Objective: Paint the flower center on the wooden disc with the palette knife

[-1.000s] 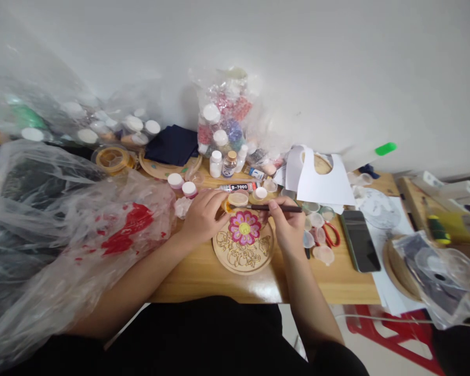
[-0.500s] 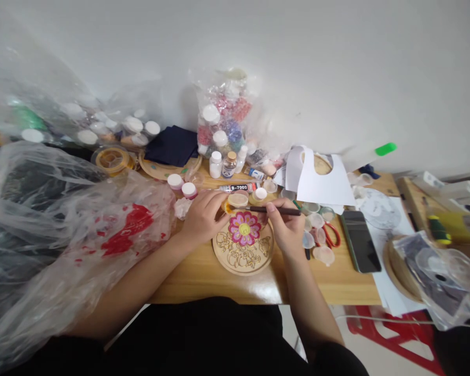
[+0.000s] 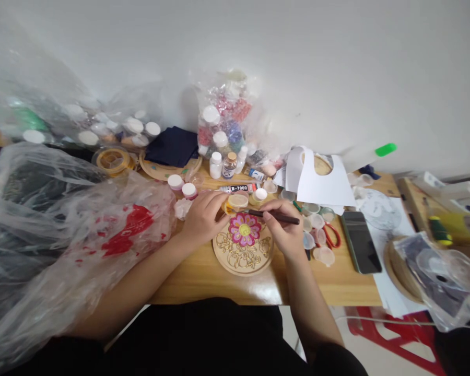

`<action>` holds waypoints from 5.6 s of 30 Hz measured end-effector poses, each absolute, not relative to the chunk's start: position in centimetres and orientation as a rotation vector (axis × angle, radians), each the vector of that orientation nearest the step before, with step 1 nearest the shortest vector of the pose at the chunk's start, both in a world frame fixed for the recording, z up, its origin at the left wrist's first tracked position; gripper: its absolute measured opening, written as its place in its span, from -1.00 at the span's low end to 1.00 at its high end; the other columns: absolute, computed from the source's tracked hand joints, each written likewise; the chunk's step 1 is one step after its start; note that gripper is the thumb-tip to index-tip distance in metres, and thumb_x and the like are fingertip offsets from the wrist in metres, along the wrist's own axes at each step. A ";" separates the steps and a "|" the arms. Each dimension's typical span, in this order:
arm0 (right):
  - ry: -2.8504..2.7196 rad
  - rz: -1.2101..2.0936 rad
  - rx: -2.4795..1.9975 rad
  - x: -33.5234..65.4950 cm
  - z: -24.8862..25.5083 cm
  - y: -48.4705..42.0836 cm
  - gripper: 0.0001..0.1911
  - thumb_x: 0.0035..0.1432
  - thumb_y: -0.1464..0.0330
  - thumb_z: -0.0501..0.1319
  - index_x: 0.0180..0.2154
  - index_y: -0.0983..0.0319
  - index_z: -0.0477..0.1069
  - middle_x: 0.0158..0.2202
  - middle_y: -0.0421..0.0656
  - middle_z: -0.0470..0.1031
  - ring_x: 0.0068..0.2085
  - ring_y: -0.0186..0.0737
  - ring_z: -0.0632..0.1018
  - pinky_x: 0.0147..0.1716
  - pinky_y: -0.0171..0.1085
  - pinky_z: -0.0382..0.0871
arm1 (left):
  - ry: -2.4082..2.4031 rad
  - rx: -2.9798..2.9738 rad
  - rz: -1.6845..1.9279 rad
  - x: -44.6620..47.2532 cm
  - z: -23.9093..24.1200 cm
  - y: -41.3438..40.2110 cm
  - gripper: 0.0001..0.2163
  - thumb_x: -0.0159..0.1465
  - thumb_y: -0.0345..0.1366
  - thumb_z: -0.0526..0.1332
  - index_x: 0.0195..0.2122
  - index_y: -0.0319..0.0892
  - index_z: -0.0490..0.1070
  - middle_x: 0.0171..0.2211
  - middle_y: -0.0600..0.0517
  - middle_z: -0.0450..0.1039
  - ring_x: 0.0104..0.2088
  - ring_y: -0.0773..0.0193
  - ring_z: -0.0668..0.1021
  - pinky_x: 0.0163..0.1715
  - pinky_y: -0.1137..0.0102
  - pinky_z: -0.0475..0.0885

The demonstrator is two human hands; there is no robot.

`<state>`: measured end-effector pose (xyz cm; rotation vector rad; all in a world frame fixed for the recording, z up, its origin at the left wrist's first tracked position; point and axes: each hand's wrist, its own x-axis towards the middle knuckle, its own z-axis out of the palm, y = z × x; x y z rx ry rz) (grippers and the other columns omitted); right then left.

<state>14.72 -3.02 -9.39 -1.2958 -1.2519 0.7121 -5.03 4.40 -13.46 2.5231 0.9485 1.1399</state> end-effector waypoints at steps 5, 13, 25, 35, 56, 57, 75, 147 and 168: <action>-1.129 0.725 -1.372 14.7 -9.7 -3.0 -0.73 0.18 0.12 0.31 -0.42 0.16 0.48 -0.53 -0.25 0.48 -0.50 -0.32 0.48 -0.49 -0.30 0.35 | 0.932 2.511 1.160 -5.1 -13.6 4.5 -0.74 0.27 -0.41 0.25 -0.01 -0.21 0.39 -0.14 -0.14 0.60 -0.11 0.03 0.63 -0.12 0.12 0.59; -1.186 0.725 -1.397 14.8 -9.9 -3.1 -0.74 0.21 0.12 0.31 -0.40 0.15 0.51 -0.50 -0.23 0.51 -0.49 -0.32 0.49 -0.47 -0.29 0.36 | 0.940 2.506 1.159 -5.0 -13.5 4.4 -0.76 0.27 -0.40 0.26 -0.02 -0.20 0.41 -0.14 -0.14 0.60 -0.12 0.03 0.64 -0.13 0.12 0.59; -1.062 0.744 -1.381 14.5 -9.8 -3.0 -0.65 0.18 0.03 0.31 -0.44 0.16 0.45 -0.58 -0.26 0.47 -0.55 -0.33 0.46 -0.54 -0.29 0.34 | 0.928 2.496 1.151 -5.1 -13.7 4.4 -0.72 0.27 -0.41 0.27 0.01 -0.19 0.41 -0.12 -0.14 0.60 -0.10 0.03 0.63 -0.09 0.11 0.58; -0.963 0.858 -1.367 14.2 -9.7 -2.4 -0.59 0.09 -0.06 0.33 -0.46 0.12 0.40 -0.63 -0.27 0.49 -0.60 -0.26 0.51 -0.60 -0.24 0.44 | 0.920 2.499 1.172 -5.0 -13.6 4.4 -0.72 0.26 -0.42 0.27 0.01 -0.20 0.41 -0.13 -0.14 0.60 -0.11 0.03 0.62 -0.10 0.12 0.57; -0.788 0.947 -1.292 14.0 -9.9 -2.1 -0.59 0.03 -0.03 0.40 -0.49 0.13 0.41 -0.66 -0.28 0.45 -0.65 -0.29 0.44 -0.65 -0.25 0.40 | 0.896 2.556 1.195 -5.1 -13.6 4.5 -0.72 0.25 -0.43 0.26 0.00 -0.23 0.39 -0.15 -0.15 0.60 -0.14 0.03 0.63 -0.13 0.14 0.58; -0.776 0.949 -1.285 14.0 -9.9 -2.1 -0.60 0.04 -0.02 0.40 -0.49 0.14 0.41 -0.66 -0.28 0.45 -0.65 -0.29 0.44 -0.65 -0.25 0.39 | 0.900 2.559 1.189 -5.1 -13.6 4.5 -0.73 0.25 -0.43 0.26 -0.01 -0.22 0.39 -0.15 -0.14 0.60 -0.14 0.03 0.63 -0.13 0.15 0.58; -0.524 0.772 -1.283 15.8 -8.9 -1.8 -0.77 -0.13 0.32 0.26 -0.67 0.17 0.25 -0.78 -0.32 0.32 -0.77 -0.43 0.27 -0.83 -0.42 0.04 | 0.962 2.530 1.118 -5.1 -13.6 4.4 -0.72 0.23 -0.44 0.25 -0.03 -0.23 0.38 -0.14 -0.16 0.59 -0.12 0.02 0.62 -0.12 0.13 0.57; -0.874 0.611 -1.647 15.3 -10.3 -2.8 -0.76 0.10 0.31 0.24 -0.58 0.15 0.36 -0.72 -0.33 0.34 -0.68 -0.36 0.32 -0.68 -0.31 0.12 | 0.951 2.487 1.054 -5.4 -14.0 4.4 -0.70 0.26 -0.39 0.25 0.03 -0.21 0.39 -0.05 -0.18 0.58 -0.03 -0.02 0.60 -0.02 0.05 0.55; -0.880 0.610 -1.625 15.3 -10.5 -2.8 -0.76 0.12 0.30 0.25 -0.57 0.13 0.36 -0.71 -0.31 0.33 -0.67 -0.32 0.33 -0.66 -0.27 0.12 | 0.955 2.536 1.056 -5.4 -13.8 4.4 -0.71 0.27 -0.39 0.25 0.02 -0.20 0.37 -0.06 -0.15 0.58 -0.05 0.02 0.61 -0.06 0.11 0.56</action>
